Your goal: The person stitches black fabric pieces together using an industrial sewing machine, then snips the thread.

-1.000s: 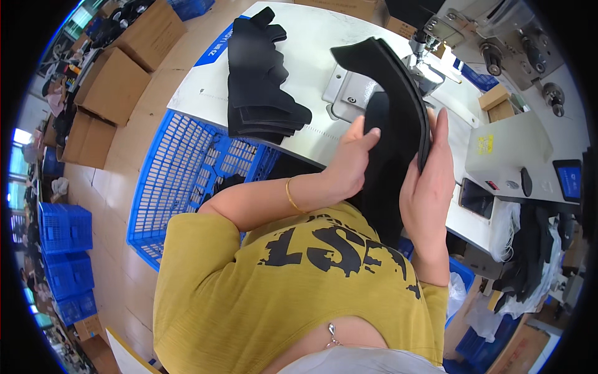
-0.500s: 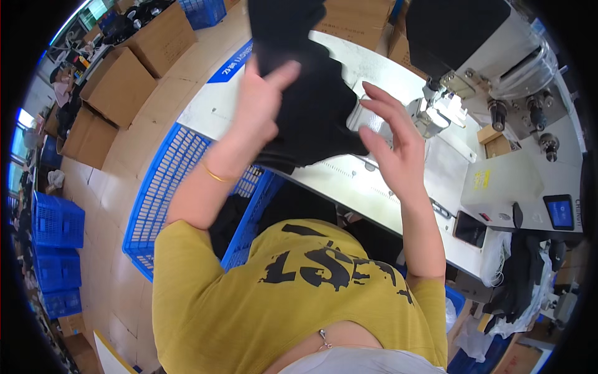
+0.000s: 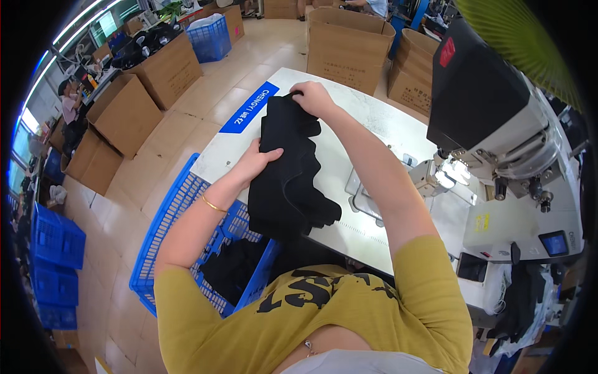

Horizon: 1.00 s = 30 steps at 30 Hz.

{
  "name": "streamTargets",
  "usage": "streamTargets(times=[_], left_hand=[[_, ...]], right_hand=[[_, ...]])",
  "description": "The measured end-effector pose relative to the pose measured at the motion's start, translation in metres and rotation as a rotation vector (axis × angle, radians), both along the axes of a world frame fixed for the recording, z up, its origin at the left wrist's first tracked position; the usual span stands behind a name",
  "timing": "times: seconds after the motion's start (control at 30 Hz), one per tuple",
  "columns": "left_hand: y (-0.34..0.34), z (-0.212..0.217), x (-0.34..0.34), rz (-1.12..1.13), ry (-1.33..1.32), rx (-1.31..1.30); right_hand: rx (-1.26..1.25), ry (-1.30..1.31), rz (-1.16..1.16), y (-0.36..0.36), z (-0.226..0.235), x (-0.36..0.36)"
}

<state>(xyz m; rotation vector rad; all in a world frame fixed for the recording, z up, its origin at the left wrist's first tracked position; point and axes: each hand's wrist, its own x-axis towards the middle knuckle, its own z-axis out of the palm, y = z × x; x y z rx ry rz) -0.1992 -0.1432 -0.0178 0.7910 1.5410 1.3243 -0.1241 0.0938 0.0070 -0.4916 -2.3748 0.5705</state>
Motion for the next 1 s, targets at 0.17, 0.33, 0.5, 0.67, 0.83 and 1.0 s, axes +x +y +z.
streamTargets(times=[0.17,0.33,0.5,0.67,0.83,1.0], left_hand=[[0.006,0.005,0.001,-0.036,-0.039,0.030],[0.026,0.009,-0.017,-0.252,0.045,-0.003],[0.036,0.030,-0.030,-0.805,0.242,-0.214],[0.089,0.021,0.067,-1.412,0.500,-0.001],[0.138,0.025,0.189,-1.702,0.382,-0.032],[0.090,0.080,0.212,-1.222,1.220,0.389]], right_hand=[[-0.394,0.110,-0.351,0.042,-0.041,0.016],[-1.176,0.053,0.050,0.024,-0.063,0.057],[-1.375,0.324,-0.147,-0.099,-0.065,0.177],[-1.414,0.659,-0.514,-0.253,-0.052,0.315],[-1.183,1.000,-0.784,-0.287,-0.047,0.378],[-1.105,0.672,-0.847,-0.285,-0.062,0.440]])
